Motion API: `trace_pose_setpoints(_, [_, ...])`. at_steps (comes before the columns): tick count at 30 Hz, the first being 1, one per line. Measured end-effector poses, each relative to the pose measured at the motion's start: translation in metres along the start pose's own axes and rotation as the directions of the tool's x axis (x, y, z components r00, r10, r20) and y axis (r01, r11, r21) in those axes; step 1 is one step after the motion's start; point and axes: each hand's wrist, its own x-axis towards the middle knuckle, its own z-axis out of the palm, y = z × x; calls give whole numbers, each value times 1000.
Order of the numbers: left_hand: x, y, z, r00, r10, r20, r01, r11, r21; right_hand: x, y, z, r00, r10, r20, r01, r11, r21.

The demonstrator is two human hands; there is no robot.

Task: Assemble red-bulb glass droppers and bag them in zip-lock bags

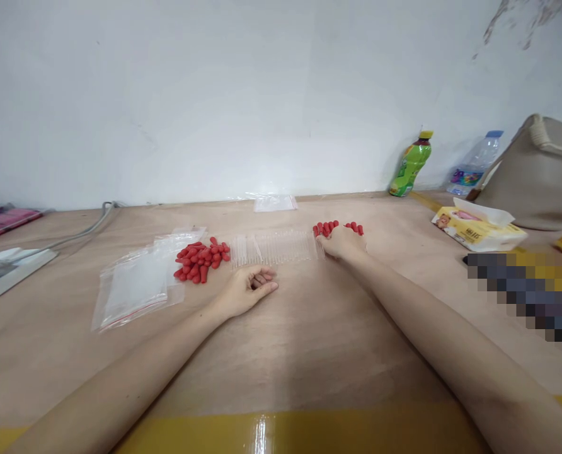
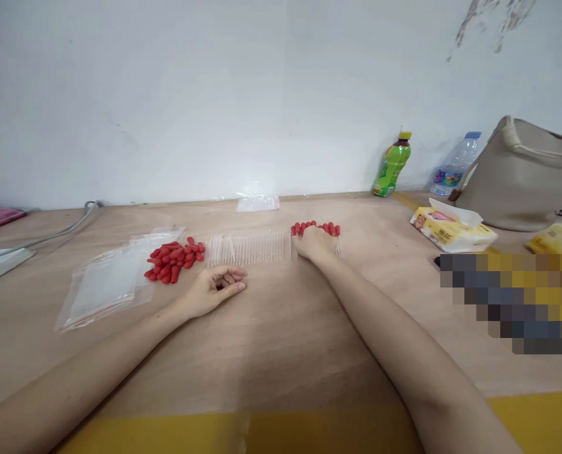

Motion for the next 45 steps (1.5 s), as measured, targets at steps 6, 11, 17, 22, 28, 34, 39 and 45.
trace_pose_setpoints(6, [0, 0, 1, 1000, 13, -10, -13, 1000, 15, -4, -4, -2, 998, -51, -35, 50, 998, -26])
trace_pose_setpoints(11, [0, -1, -1, 1000, 23, -9, -23, 1000, 21, -11, -20, 1, 996, -84, 32, 86, 995, -57])
trace_pose_setpoints(17, [-2, 2, 3, 999, 40, -11, -40, 999, 21, -7, -34, 5, 987, -112, 113, 123, 988, -93])
trace_pose_setpoints(22, [-4, 14, -15, 978, 116, -172, -71, 966, 247, -16, -30, 2, 984, -129, 125, 138, 988, -63])
trace_pose_setpoints(28, [35, -3, -96, 915, 3, -404, 270, 738, 618, -49, 1, -3, 844, -536, -19, 529, 825, 197])
trace_pose_setpoints(34, [87, -33, -136, 842, -418, -342, 525, 485, 700, -75, 10, 7, 631, -743, -225, 772, 574, 272])
trace_pose_setpoints(39, [102, -40, -130, 791, -543, -283, 570, 486, 662, -82, 6, 6, 583, -788, -196, 810, 548, 206])
trace_pose_setpoints(45, [101, -35, -135, 760, -562, -326, 627, 503, 595, -82, 9, 10, 643, -744, -181, 763, 604, 231])
